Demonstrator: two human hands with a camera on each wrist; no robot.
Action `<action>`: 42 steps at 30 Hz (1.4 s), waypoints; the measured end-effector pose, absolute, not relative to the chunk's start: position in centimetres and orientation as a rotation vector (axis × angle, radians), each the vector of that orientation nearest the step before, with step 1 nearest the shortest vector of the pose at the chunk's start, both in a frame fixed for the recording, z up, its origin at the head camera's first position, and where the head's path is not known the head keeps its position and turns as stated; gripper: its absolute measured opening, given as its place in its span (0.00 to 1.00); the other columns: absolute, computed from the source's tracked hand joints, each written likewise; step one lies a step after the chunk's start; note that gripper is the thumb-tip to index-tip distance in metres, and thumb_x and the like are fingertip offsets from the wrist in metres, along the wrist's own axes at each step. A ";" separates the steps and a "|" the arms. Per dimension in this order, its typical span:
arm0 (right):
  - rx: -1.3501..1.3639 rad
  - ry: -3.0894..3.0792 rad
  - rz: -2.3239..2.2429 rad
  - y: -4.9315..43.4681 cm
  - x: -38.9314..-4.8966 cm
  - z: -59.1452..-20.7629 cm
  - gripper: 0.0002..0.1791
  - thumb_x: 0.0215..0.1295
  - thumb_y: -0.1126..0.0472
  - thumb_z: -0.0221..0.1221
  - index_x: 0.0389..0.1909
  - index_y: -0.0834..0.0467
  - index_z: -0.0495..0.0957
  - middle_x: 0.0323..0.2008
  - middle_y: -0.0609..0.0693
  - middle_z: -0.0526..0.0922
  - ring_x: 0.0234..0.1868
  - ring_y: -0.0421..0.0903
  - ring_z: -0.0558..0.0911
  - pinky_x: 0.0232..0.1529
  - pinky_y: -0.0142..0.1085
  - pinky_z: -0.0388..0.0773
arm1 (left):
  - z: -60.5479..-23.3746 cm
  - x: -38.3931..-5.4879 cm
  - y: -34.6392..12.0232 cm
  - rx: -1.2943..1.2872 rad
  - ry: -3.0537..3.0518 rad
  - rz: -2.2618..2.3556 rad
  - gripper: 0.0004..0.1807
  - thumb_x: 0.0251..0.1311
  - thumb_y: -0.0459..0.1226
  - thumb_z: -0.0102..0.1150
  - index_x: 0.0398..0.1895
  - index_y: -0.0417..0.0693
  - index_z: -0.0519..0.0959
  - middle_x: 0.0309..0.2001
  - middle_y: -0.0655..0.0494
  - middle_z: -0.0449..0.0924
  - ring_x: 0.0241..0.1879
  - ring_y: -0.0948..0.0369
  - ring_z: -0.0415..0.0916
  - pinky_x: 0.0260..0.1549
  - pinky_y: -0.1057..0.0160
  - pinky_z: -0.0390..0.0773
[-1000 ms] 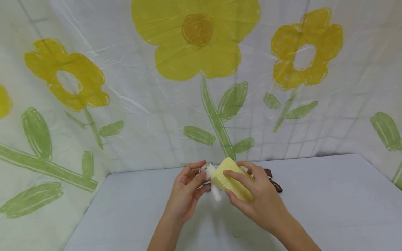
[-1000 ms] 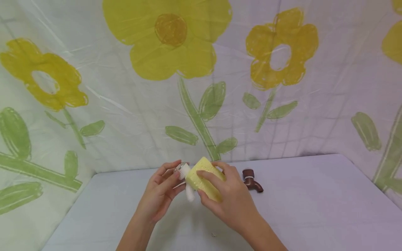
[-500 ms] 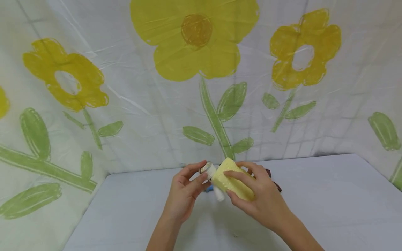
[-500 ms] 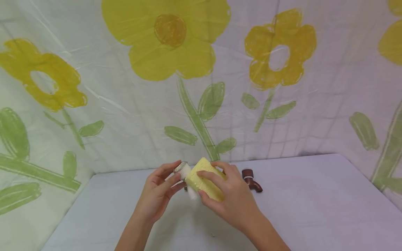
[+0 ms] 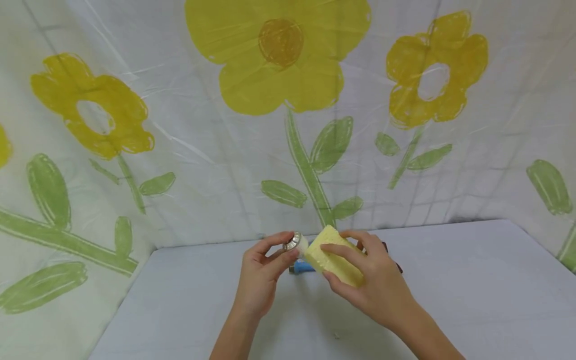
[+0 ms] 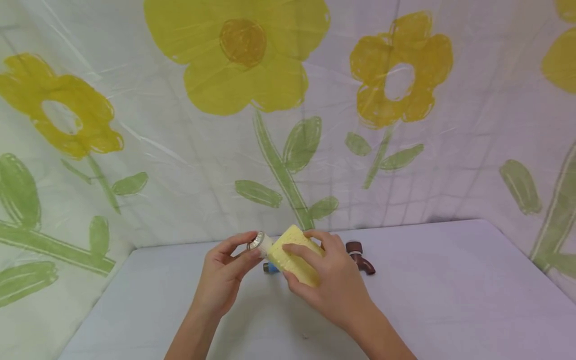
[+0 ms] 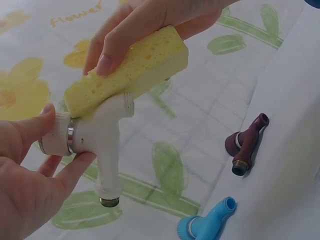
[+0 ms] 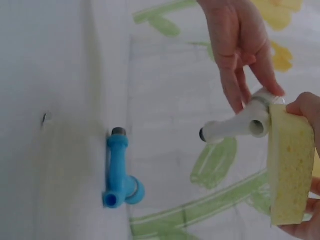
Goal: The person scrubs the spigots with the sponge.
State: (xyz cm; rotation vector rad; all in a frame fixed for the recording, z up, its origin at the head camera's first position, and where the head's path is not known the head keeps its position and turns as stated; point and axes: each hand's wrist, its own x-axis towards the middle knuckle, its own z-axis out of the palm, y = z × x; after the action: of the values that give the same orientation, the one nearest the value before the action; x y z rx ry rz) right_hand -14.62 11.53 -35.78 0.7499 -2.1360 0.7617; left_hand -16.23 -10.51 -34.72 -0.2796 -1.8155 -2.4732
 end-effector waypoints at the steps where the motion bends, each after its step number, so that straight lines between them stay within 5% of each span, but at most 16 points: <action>1: 0.738 -2.136 0.758 11.6 -14.6 -35.8 0.26 0.50 0.59 0.80 0.53 0.43 0.88 0.55 0.55 0.81 0.45 0.49 0.77 0.34 0.40 0.83 | -34.7 -16.2 -10.5 -0.281 -1.818 -2.461 0.19 0.61 0.19 0.65 0.45 0.52 0.90 0.54 0.51 0.83 0.48 0.60 0.87 0.49 0.64 0.87; 5: 0.758 -2.117 0.752 11.3 -14.5 -35.9 0.25 0.52 0.57 0.79 0.53 0.43 0.88 0.55 0.55 0.81 0.47 0.50 0.78 0.35 0.41 0.83 | -34.7 -16.2 -10.3 -0.269 -1.838 -2.404 0.18 0.61 0.21 0.68 0.52 0.40 0.88 0.55 0.50 0.84 0.47 0.60 0.87 0.49 0.65 0.87; 11: 0.782 -2.110 0.727 11.3 -14.5 -35.8 0.18 0.63 0.50 0.74 0.54 0.43 0.88 0.55 0.56 0.81 0.46 0.50 0.78 0.35 0.41 0.83 | -34.7 -16.2 -10.4 -0.264 -1.897 -2.367 0.29 0.63 0.20 0.65 0.69 0.32 0.76 0.60 0.48 0.77 0.48 0.62 0.86 0.51 0.65 0.86; 16: 0.771 -2.133 0.731 11.4 -14.5 -35.7 0.26 0.51 0.58 0.80 0.53 0.43 0.88 0.55 0.56 0.81 0.46 0.50 0.77 0.34 0.40 0.83 | -34.7 -16.2 -10.2 -0.223 -1.912 -2.352 0.27 0.62 0.20 0.66 0.65 0.31 0.79 0.60 0.49 0.79 0.47 0.60 0.86 0.52 0.64 0.86; 36: 0.831 -2.156 0.669 11.7 -14.2 -35.1 0.25 0.50 0.56 0.79 0.52 0.42 0.88 0.55 0.54 0.81 0.46 0.50 0.78 0.36 0.43 0.84 | -34.5 -16.1 -10.3 -0.201 -1.948 -2.253 0.24 0.62 0.21 0.67 0.63 0.32 0.81 0.59 0.46 0.79 0.47 0.59 0.86 0.51 0.64 0.87; 42: 0.798 -2.105 0.779 11.6 -14.3 -35.4 0.17 0.73 0.41 0.63 0.56 0.43 0.86 0.57 0.56 0.80 0.48 0.50 0.77 0.36 0.42 0.83 | -34.3 -16.0 -10.3 -0.122 -1.850 -2.384 0.22 0.70 0.25 0.62 0.66 0.28 0.76 0.58 0.45 0.76 0.47 0.61 0.87 0.53 0.59 0.87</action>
State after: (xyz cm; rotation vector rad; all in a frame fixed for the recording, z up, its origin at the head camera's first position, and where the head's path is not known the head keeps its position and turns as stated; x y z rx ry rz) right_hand -14.26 11.60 -35.36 0.7978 -2.1050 0.7787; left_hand -16.00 -10.31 -34.33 -0.1225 -1.8498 -2.3845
